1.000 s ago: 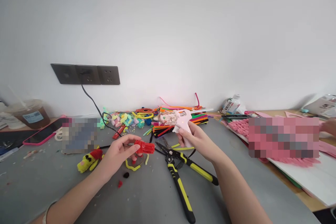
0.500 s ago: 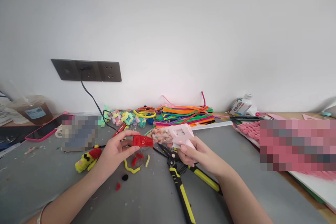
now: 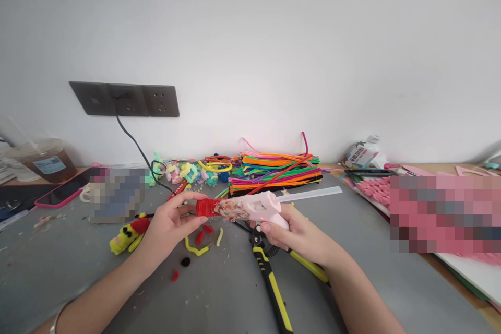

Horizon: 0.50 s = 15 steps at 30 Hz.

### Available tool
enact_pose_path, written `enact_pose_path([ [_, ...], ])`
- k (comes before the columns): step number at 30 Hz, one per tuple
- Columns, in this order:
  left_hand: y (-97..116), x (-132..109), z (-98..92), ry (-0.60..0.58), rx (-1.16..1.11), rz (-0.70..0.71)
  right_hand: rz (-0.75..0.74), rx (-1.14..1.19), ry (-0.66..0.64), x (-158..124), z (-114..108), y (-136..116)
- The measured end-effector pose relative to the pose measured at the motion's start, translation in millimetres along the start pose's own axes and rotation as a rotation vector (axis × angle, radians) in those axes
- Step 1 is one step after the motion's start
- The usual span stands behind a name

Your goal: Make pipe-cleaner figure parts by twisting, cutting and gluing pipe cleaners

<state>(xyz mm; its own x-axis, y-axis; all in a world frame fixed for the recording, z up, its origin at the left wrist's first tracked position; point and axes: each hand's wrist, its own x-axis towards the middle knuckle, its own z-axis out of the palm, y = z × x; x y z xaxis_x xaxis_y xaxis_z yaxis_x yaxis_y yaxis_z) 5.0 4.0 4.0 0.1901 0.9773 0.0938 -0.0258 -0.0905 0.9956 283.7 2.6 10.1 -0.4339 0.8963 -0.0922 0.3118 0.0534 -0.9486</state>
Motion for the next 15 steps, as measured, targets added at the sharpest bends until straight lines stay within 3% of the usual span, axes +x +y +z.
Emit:
enact_pose_path([
  [15,-0.1,-0.4,0.7,0.006,-0.019,0.015,0.009,-0.016,0.011,-0.7,0.5,1.5],
])
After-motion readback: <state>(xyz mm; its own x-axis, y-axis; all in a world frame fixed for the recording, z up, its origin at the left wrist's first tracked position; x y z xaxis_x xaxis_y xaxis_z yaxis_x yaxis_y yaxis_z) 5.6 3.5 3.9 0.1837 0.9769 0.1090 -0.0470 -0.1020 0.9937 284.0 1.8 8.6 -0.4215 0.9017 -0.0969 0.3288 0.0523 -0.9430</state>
